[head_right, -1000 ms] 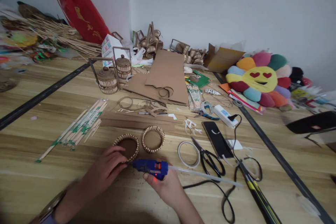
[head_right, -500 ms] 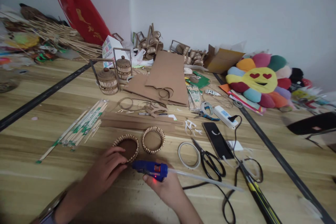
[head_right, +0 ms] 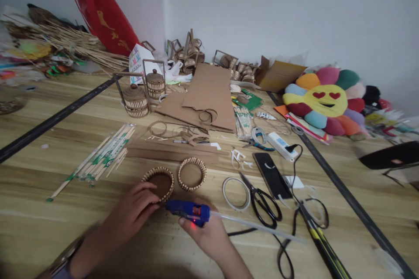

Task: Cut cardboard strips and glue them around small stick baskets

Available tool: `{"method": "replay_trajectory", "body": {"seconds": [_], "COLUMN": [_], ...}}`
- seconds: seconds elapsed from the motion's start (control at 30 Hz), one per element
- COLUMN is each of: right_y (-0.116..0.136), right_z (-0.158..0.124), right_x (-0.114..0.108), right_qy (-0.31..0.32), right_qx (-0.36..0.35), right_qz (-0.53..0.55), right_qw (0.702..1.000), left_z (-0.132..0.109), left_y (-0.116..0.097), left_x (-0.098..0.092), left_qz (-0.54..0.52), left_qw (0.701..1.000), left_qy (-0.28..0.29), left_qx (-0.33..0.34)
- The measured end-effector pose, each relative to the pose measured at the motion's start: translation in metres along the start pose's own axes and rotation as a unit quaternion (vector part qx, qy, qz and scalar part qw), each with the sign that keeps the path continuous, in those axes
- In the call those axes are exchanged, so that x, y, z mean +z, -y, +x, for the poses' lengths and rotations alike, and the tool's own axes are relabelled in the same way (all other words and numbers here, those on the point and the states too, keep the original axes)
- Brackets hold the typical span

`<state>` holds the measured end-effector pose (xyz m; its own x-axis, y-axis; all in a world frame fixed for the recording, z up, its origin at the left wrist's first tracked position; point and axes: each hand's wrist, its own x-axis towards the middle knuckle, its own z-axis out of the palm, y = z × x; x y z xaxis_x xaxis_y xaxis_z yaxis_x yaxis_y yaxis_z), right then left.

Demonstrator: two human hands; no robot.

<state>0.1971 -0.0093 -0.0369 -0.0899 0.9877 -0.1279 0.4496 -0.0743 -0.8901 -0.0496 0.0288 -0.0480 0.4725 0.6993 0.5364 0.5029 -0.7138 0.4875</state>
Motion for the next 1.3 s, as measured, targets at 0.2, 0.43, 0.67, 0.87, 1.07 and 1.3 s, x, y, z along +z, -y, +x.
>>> {"method": "replay_trajectory", "body": {"seconds": [0.2,0.43,0.67,0.87,1.07,1.3], "right_y": [-0.002,-0.003,0.001,0.006,-0.012,-0.038], "right_z": [0.000,0.000,-0.001,-0.001,-0.003,-0.005], "right_x": [0.001,0.003,0.002,0.001,0.003,0.007], "right_qy": [-0.004,-0.007,-0.007,-0.011,-0.048,-0.093], "right_qx": [-0.014,-0.018,-0.006,-0.008,0.019,-0.035], "right_qz": [-0.009,-0.009,-0.011,-0.011,0.002,-0.036], "right_qw": [1.000,1.000,1.000,1.000,0.999,0.994], "left_z": [-0.001,-0.001,-0.001,-0.001,0.001,0.000], "left_y": [0.002,0.001,0.001,0.001,0.000,0.000], "left_x": [0.001,0.000,0.001,0.001,0.000,-0.001], "left_qz": [0.000,0.003,0.002,0.007,0.007,0.003], "left_qw": [1.000,1.000,1.000,1.000,1.000,1.000], "left_qy": [0.011,0.004,0.002,-0.004,-0.009,0.004], "left_qx": [-0.003,0.002,0.002,0.002,0.005,-0.008]}}
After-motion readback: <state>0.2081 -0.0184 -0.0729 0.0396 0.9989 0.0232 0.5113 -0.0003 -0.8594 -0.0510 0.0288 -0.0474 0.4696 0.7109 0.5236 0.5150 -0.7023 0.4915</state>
